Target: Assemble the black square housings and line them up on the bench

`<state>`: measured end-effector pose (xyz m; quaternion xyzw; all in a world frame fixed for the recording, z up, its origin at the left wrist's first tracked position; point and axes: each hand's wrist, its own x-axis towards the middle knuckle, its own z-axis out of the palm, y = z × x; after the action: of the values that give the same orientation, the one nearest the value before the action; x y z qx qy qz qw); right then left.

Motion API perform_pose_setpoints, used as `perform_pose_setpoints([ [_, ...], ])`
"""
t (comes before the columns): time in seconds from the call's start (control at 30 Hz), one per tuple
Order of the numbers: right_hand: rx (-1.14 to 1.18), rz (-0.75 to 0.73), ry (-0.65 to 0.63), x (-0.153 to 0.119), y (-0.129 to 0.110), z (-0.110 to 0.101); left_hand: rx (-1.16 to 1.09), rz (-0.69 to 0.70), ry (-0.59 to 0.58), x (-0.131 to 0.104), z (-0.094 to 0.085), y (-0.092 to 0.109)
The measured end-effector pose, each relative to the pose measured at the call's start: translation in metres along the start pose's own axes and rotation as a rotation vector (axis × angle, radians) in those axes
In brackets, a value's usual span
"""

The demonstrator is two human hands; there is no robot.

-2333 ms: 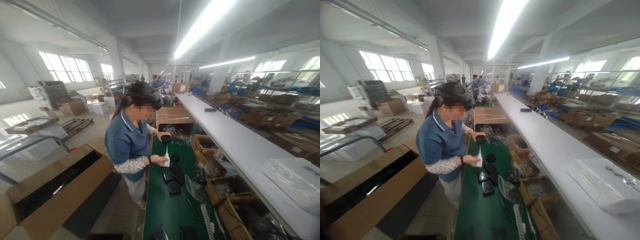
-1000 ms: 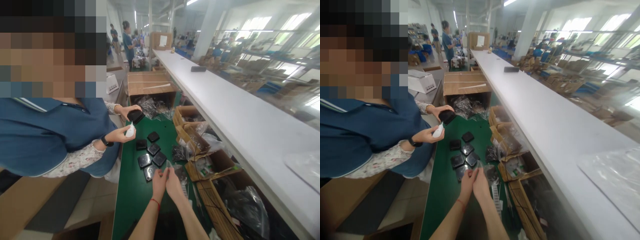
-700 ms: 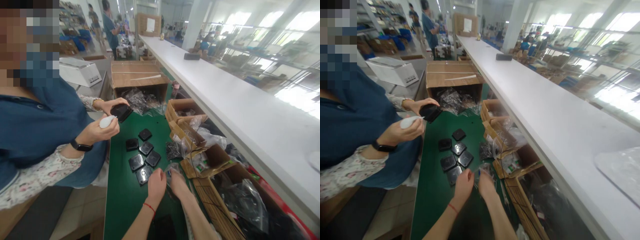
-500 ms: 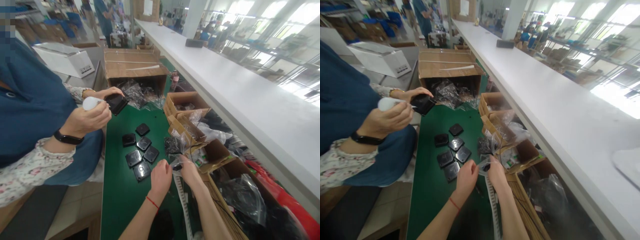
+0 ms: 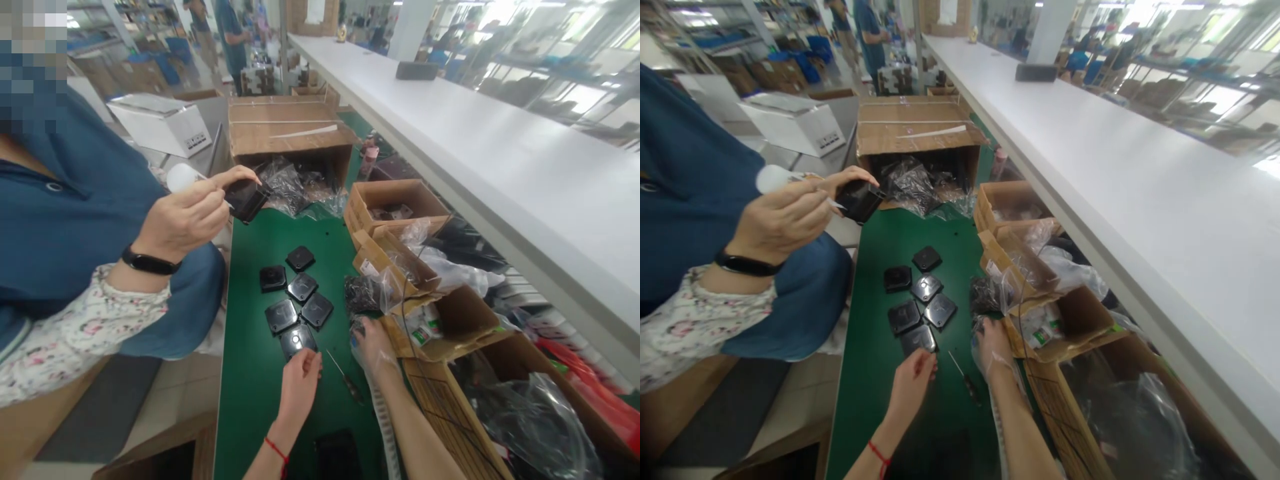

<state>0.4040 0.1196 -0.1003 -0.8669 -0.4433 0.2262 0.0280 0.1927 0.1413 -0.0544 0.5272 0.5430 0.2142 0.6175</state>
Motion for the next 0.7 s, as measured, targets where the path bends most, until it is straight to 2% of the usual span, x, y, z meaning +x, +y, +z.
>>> perform_pose_setpoints([
  [0.17, -0.006, -0.049, 0.012, 0.005, 0.003, 0.0, -0.098, -0.11, 0.09, -0.003, -0.015, -0.044],
  [0.3, -0.021, -0.09, -0.014, 0.006, -0.001, -0.008, -0.169, -0.174, 0.108, -0.005, -0.019, -0.059],
  [0.53, -0.043, -0.055, 0.006, -0.027, -0.002, -0.026, -0.302, -0.201, 0.134, -0.013, -0.025, -0.04],
  [0.63, -0.053, -0.059, 0.022, -0.05, 0.0, -0.045, -0.374, -0.218, 0.128, -0.016, -0.026, -0.033],
  [0.7, -0.008, -0.082, 0.08, -0.071, -0.001, -0.065, -0.447, -0.234, 0.131, -0.018, -0.026, -0.03],
])
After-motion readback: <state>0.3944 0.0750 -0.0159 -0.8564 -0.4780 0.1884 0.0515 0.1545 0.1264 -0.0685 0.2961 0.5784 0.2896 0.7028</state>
